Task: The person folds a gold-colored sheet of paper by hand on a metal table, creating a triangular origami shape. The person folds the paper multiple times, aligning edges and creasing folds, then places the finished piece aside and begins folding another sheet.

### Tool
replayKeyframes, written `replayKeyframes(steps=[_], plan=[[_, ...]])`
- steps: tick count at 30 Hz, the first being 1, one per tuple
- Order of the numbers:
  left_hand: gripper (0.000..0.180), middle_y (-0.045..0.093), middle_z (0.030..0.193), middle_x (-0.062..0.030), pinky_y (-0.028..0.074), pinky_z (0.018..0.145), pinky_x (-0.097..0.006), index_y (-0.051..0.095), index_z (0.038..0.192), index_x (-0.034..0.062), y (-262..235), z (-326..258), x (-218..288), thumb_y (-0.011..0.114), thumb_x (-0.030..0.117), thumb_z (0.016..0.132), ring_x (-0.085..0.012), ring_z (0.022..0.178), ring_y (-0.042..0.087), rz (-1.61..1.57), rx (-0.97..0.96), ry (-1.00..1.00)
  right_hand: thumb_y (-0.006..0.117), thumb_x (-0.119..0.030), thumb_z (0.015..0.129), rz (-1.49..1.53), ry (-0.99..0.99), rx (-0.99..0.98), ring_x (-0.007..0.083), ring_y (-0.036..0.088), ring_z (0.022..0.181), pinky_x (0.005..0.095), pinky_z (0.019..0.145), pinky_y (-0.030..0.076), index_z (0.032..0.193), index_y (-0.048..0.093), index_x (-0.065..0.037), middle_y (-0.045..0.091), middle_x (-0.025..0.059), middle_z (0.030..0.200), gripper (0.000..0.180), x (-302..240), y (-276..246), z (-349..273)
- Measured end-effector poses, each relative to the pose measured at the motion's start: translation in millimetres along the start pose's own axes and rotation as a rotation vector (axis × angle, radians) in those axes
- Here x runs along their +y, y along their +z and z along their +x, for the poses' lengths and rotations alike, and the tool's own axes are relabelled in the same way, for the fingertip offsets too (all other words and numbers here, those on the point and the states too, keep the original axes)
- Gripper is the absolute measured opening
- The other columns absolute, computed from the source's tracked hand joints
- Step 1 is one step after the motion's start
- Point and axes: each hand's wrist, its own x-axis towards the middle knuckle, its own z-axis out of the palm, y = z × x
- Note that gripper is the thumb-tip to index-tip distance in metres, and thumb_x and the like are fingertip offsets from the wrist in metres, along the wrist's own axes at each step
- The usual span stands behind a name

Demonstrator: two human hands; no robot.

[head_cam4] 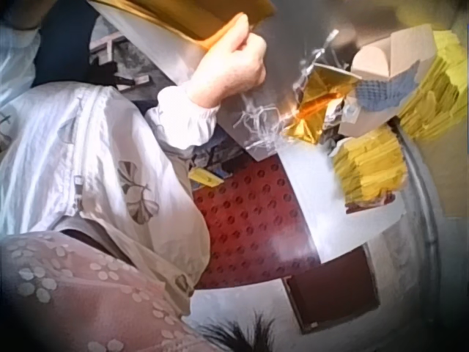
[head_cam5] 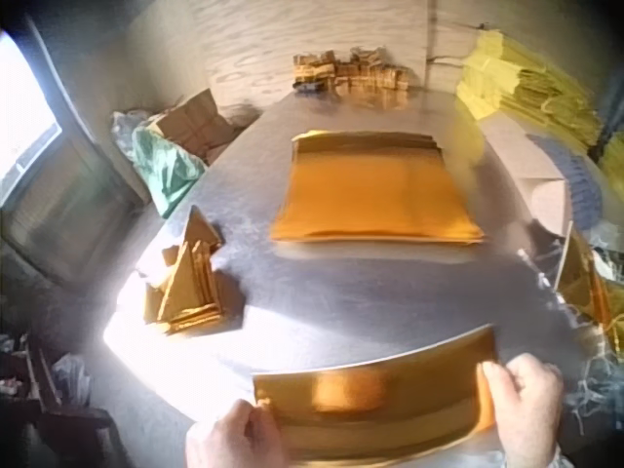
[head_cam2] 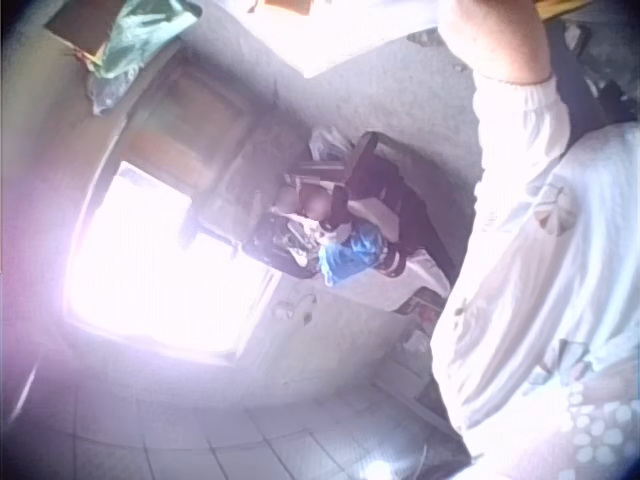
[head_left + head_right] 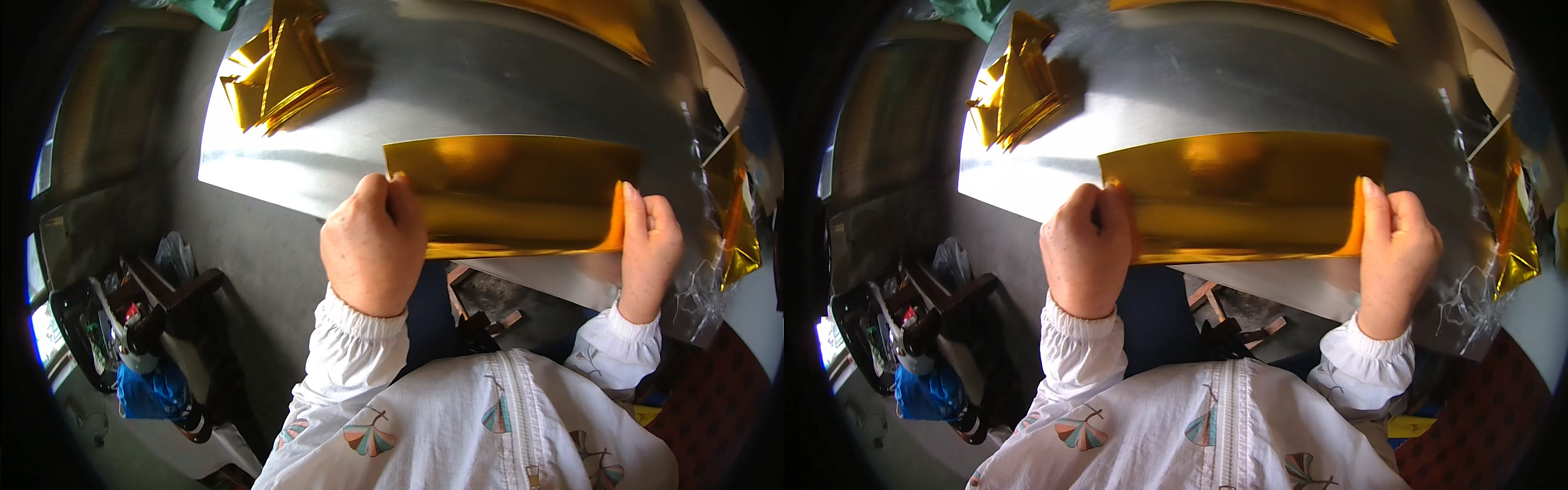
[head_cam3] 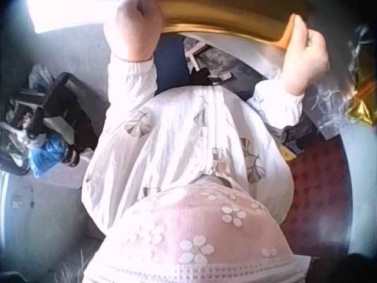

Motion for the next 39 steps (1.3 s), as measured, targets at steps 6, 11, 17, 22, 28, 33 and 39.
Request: replayKeyframes(steps=[6, 11, 17, 22, 28, 33, 39], plan=[[0.035, 0.055, 0.055, -0.0192, 0.045, 0.048, -0.041, 0.049, 0.062, 0.0038, -1.1, 0.0, 1.7, 0.063, 0.018, 0.091, -0.0394, 0.053, 0.058, -0.007, -0.001, -0.006, 0.080, -0.022, 0.080, 0.008, 0.069, 0.019, 0.0280, 0.053, 0.046, 0.0381, 0.046, 0.041, 0.072, 0.058, -0.004, 0.053, 0.0102, 0.053, 0.029, 0.6, -2.7, 0.4], [0.034, 0.056, 0.055, -0.0177, 0.045, 0.048, -0.038, 0.051, 0.064, 0.0020, -1.6, 0.8, 2.5, 0.062, 0.018, 0.092, -0.0355, 0.049, 0.057, 0.009, 0.008, 0.042, 0.072, -0.019, 0.082, -0.192, -0.165, 0.045, 0.0287, 0.060, 0.081, 0.0424, 0.079, 0.044, 0.094, 0.063, -0.012, 0.062, 0.0065, 0.087, 0.017, -6.3, -4.0, 3.0], [0.034, 0.058, 0.055, -0.0140, 0.046, 0.049, -0.036, 0.052, 0.065, 0.0021, -2.6, 0.3, 0.4, 0.061, 0.020, 0.093, -0.0308, 0.048, 0.059, -0.005, -0.037, 0.027, 0.060, -0.008, 0.082, -0.271, -0.481, 0.012, 0.0253, 0.060, 0.091, 0.0378, 0.087, 0.044, 0.097, 0.068, -0.008, 0.062, 0.0056, 0.100, 0.017, -18.0, 6.3, 2.5], [0.034, 0.060, 0.056, -0.0124, 0.048, 0.050, -0.037, 0.054, 0.067, 0.0036, -3.8, 1.1, -1.4, 0.062, 0.024, 0.093, -0.0301, 0.050, 0.061, 0.134, 0.026, 0.099, 0.067, -0.019, 0.083, -0.311, -0.450, -0.078, 0.0260, 0.062, 0.088, 0.0386, 0.091, 0.044, 0.098, 0.067, -0.003, 0.062, 0.0076, 0.104, 0.022, -22.9, 2.9, -2.3], [0.032, 0.063, 0.059, -0.0108, 0.048, 0.050, -0.037, 0.055, 0.071, 0.0062, -4.7, 1.4, 1.2, 0.067, 0.031, 0.089, -0.0304, 0.052, 0.063, 0.219, 0.070, 0.037, 0.073, -0.041, 0.082, -0.411, -0.424, -0.071, 0.0251, 0.062, 0.082, 0.0479, 0.102, 0.035, 0.094, 0.066, 0.000, 0.058, 0.0113, 0.097, 0.043, -40.5, 9.0, -13.9], [0.032, 0.063, 0.102, -0.0121, 0.048, 0.083, -0.040, 0.063, 0.103, 0.0065, -5.7, 3.7, 0.7, 0.076, 0.021, 0.078, -0.0307, 0.102, 0.060, 0.289, 0.203, 0.232, 0.073, -0.040, 0.082, -0.376, -0.396, -0.107, 0.0267, 0.063, 0.083, 0.0491, 0.102, 0.035, 0.088, 0.066, -0.002, 0.060, 0.0112, 0.094, 0.039, -45.1, 4.9, -10.4], [0.031, 0.059, 0.131, -0.0126, 0.037, 0.108, -0.045, 0.064, 0.114, 0.0046, 14.6, -13.7, 32.9, 0.065, 0.012, 0.084, -0.0290, 0.128, 0.051, 0.061, -0.005, 0.793, 0.074, -0.036, 0.081, -0.363, -0.345, -0.103, 0.0274, 0.064, 0.087, 0.0509, 0.101, 0.037, 0.087, 0.067, -0.006, 0.062, 0.0100, 0.096, 0.031, -46.5, 6.6, -11.2]])
